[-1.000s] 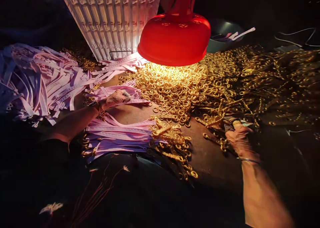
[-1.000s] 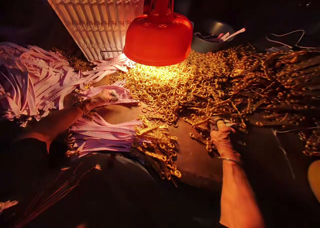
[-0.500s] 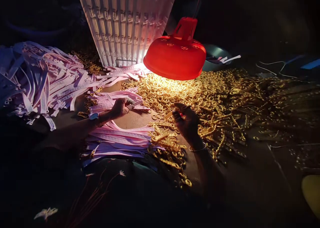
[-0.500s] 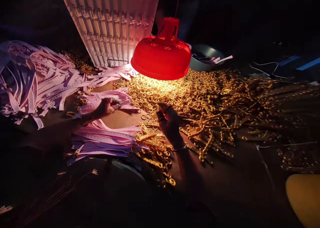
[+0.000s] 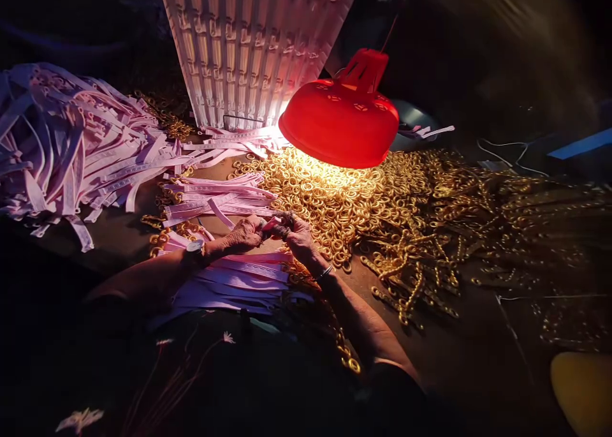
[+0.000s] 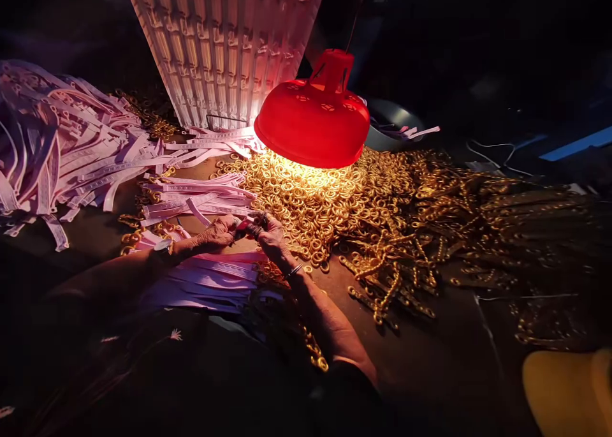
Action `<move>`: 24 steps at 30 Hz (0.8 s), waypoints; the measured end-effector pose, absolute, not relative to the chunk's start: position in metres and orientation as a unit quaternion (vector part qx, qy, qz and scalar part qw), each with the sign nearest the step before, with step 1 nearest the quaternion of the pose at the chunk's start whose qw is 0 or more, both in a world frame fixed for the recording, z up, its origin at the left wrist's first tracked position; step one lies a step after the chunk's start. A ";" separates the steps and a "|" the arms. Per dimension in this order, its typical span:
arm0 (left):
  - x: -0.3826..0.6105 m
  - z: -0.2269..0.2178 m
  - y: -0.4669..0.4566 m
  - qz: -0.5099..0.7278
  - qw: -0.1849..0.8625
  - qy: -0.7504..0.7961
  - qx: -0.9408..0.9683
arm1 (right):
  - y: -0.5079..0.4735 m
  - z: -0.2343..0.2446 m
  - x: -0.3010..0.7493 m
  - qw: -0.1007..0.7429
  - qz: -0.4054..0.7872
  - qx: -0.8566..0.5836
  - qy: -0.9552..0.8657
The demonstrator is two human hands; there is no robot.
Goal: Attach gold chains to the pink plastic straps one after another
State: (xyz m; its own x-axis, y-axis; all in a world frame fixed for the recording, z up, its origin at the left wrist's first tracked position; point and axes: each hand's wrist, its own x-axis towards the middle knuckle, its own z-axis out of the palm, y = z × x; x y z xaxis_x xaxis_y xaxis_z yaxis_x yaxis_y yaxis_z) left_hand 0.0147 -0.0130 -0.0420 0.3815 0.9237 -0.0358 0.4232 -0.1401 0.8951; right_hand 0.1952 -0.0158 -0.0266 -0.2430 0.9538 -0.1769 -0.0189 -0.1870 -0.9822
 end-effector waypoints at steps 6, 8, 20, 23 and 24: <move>0.023 -0.038 -0.014 0.286 0.322 0.461 0.776 | 0.040 -0.014 0.236 0.227 0.480 -0.482 -0.697; 0.027 -0.038 -0.017 0.251 0.317 0.471 0.784 | 0.068 -0.012 0.242 0.272 0.275 -0.579 -0.718; 0.031 -0.033 -0.023 0.063 0.320 0.478 0.816 | 0.167 -0.020 0.229 0.203 0.097 -0.578 -0.784; 0.029 -0.031 -0.020 0.082 0.335 0.482 0.805 | 0.152 -0.025 0.225 0.239 0.064 -0.569 -0.785; 0.028 -0.031 -0.019 0.094 0.345 0.485 0.798 | 0.142 -0.025 0.223 0.262 0.064 -0.553 -0.788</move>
